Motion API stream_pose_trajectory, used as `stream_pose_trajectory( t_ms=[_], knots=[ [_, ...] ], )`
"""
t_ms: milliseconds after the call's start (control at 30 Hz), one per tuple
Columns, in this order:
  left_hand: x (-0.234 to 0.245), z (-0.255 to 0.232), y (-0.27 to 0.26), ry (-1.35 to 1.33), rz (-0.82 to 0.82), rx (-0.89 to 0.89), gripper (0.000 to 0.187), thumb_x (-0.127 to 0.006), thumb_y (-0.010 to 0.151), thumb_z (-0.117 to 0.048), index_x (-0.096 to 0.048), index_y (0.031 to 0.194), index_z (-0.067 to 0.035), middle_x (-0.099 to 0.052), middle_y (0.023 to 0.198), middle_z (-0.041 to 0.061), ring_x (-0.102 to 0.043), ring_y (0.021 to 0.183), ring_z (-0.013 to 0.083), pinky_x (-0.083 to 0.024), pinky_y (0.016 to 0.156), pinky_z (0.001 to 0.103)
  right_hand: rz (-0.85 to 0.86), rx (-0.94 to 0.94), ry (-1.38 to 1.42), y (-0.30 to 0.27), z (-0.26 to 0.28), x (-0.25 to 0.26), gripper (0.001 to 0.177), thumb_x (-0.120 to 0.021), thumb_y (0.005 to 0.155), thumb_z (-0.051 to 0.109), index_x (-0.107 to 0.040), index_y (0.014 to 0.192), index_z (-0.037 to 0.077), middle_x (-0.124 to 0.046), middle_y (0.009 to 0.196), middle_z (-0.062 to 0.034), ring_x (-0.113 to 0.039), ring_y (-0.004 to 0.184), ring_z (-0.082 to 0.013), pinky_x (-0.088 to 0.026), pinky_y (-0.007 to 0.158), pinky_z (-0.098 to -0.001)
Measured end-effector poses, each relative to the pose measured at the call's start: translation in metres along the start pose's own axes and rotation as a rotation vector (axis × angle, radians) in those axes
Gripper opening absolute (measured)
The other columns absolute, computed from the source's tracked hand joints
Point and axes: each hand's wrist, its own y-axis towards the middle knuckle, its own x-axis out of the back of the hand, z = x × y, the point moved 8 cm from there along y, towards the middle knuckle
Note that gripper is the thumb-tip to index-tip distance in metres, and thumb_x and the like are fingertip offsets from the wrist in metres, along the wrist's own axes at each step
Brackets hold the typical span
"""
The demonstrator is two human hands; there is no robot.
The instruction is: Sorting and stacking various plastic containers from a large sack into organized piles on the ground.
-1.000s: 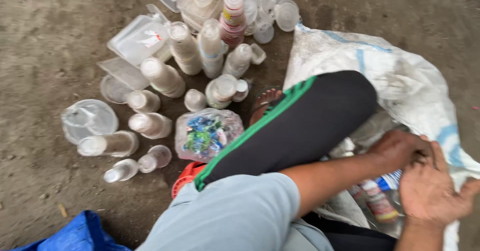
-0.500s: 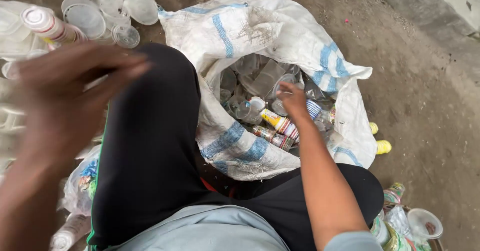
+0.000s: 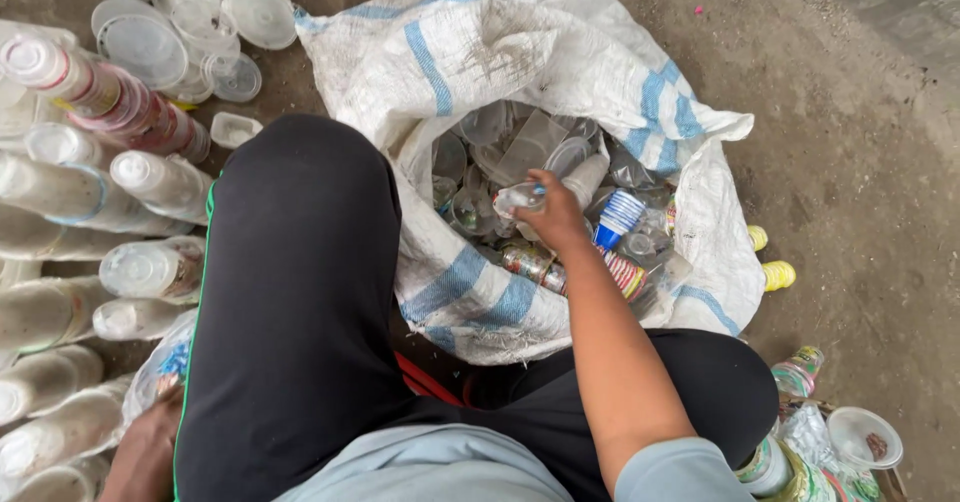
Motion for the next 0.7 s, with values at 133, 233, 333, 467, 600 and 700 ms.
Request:
stream_pose_trajectory(
  t_ms=[133,233,333,467,600,700],
  knots=[
    [-0.038,0.056,-0.006,-0.187,0.210,0.454,0.055,-0.055,0.089,-0.040,-0.069,0.131,-0.007,-0.073,0.136,0.011,-0.069,0.122,0.0329,-0.052,0.098,0.042,-0.130,-0.241,0.049,-0.003,-0.008,0.059,0.072,-0.081,0.084,0.012,-0.046,0.147,0.015,-0.066,0.134,-0.0055,-0.071,0.092,-0.0195,-0.062,0.078,-0.0308],
    [-0.027,0.049,-0.003,0.052,0.112,0.308,0.048,-0.058,0.093,-0.035,-0.069,0.136,-0.017,-0.065,0.148,0.002,-0.061,0.137,0.0207,-0.048,0.115,0.035,-0.286,-0.081,-0.159,-0.003,-0.037,0.083,0.077,-0.077,0.082,0.013,-0.043,0.152,0.011,-0.060,0.122,-0.0091,-0.060,0.105,-0.0244,-0.049,0.093,-0.0388],
    [-0.010,0.028,0.000,0.443,0.153,0.125,0.049,-0.060,0.088,-0.031,-0.060,0.136,-0.042,-0.067,0.142,-0.013,-0.068,0.128,0.0098,-0.064,0.103,0.032,-0.250,-0.328,-0.554,-0.009,-0.043,0.095,0.063,-0.083,0.080,0.031,-0.064,0.140,0.032,-0.046,0.135,-0.0058,-0.051,0.116,-0.0278,-0.044,0.101,-0.0472],
    [-0.007,0.030,-0.001,0.492,0.203,0.051,0.051,-0.056,0.088,-0.037,-0.054,0.140,-0.041,-0.061,0.145,-0.019,-0.061,0.136,0.0074,-0.061,0.107,0.029,-0.195,-0.412,-0.521,-0.017,-0.046,0.068,0.068,-0.095,0.068,0.045,-0.071,0.128,0.024,-0.049,0.129,-0.0118,-0.053,0.120,-0.0311,-0.044,0.108,-0.0556],
    [0.015,0.049,0.002,0.632,-0.109,0.001,0.041,-0.063,0.096,-0.033,-0.058,0.137,-0.035,-0.071,0.125,-0.010,-0.070,0.113,0.0086,-0.065,0.094,0.026,-0.309,-0.306,-0.692,-0.009,-0.049,0.055,0.060,-0.095,0.066,0.036,-0.073,0.117,0.012,-0.060,0.117,-0.0108,-0.059,0.106,-0.0303,-0.052,0.087,-0.0489],
    [0.076,0.068,0.010,0.569,-0.418,-0.123,0.024,-0.075,0.100,-0.030,-0.076,0.123,-0.025,-0.081,0.111,-0.001,-0.079,0.091,0.0133,-0.067,0.081,0.025,-0.339,-0.194,-0.736,0.007,-0.065,0.062,0.046,-0.088,0.073,0.036,-0.074,0.112,0.015,-0.059,0.113,-0.0101,-0.060,0.107,-0.0344,-0.054,0.087,-0.0504]
  ],
)
